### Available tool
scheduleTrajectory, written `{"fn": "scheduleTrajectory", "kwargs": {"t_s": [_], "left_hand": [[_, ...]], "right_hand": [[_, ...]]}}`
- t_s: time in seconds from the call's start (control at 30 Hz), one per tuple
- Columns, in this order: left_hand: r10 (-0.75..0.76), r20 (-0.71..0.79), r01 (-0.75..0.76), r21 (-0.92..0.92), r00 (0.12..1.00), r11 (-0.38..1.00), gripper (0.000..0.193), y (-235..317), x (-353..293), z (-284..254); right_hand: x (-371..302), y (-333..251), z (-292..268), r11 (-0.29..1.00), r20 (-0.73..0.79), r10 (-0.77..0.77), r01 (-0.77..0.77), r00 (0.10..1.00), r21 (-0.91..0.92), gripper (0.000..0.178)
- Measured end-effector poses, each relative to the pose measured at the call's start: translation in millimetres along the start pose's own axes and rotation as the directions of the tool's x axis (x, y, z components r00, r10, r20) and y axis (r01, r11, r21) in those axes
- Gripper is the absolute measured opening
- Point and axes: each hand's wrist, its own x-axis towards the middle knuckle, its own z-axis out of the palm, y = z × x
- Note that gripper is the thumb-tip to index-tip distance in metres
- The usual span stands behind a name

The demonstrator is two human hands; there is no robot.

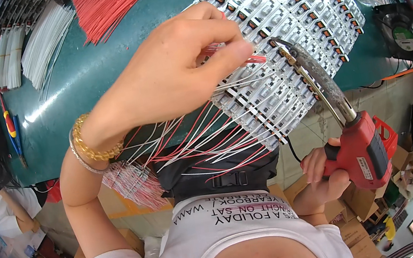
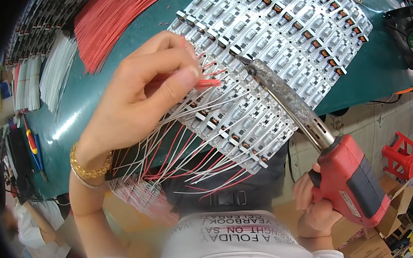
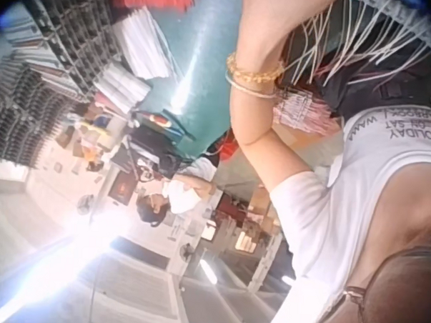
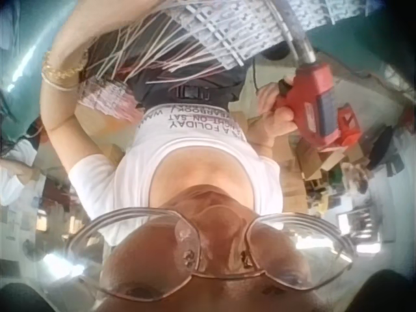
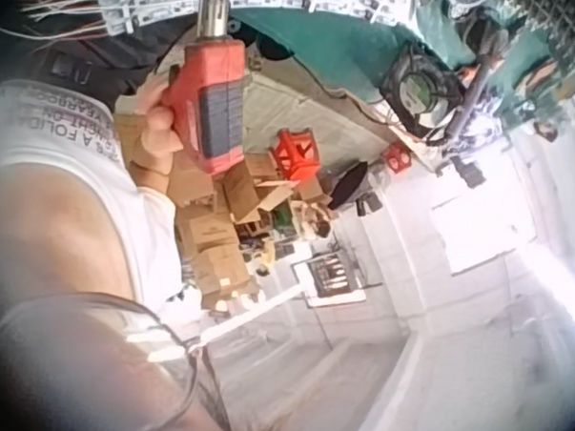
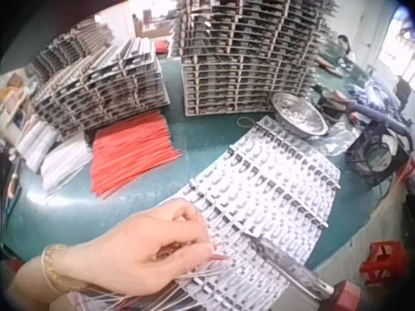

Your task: The person uses a soldering iron to attach red and white wires to a grid of electronic components on a workbench. They repeatedly pick up wires, position them against the component terminals, and apply the soldering iron to secure the connections.

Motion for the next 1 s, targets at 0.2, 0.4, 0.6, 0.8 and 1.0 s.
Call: {"fn": "scheduleTrajectory", "kwargs": {"t_s": [0.2, 0.4, 0.6, 0.8, 1.0], "left_hand": [[0.145, -0.207, -0.051, 0.399, 0.968, 0.915, 0.011, 13, -9, -12], [0.084, -0.471, 0.154, 0.443, 0.878, 0.883, 0.003, 40, -33, 15], [0.078, -0.552, 0.218, 0.449, 0.83, 0.866, 0.007, 32, -17, 61], [0.111, -0.565, 0.233, 0.501, 0.818, 0.833, 0.011, 16, -7, 77], [0.106, -0.555, 0.229, 0.501, 0.825, 0.835, 0.012, 16, -8, 75]], "right_hand": [[0, -3, -2, 1.0, 0.014, -0.026, 0.026, 1.0, 0.014, 0.073], [-4, -1, -11, 1.0, -0.046, 0.012, -0.012, 0.999, 0.014, 0.076], [-6, -2, -11, 0.999, -0.007, 0.016, -0.016, 1.0, 0.038, 0.079], [-11, 6, -19, 0.996, -0.01, -0.058, 0.059, 0.998, 0.066, 0.08], [0, 16, -50, 0.991, 0.388, -0.114, 0.079, 0.915, 0.103, 0.072]]}}
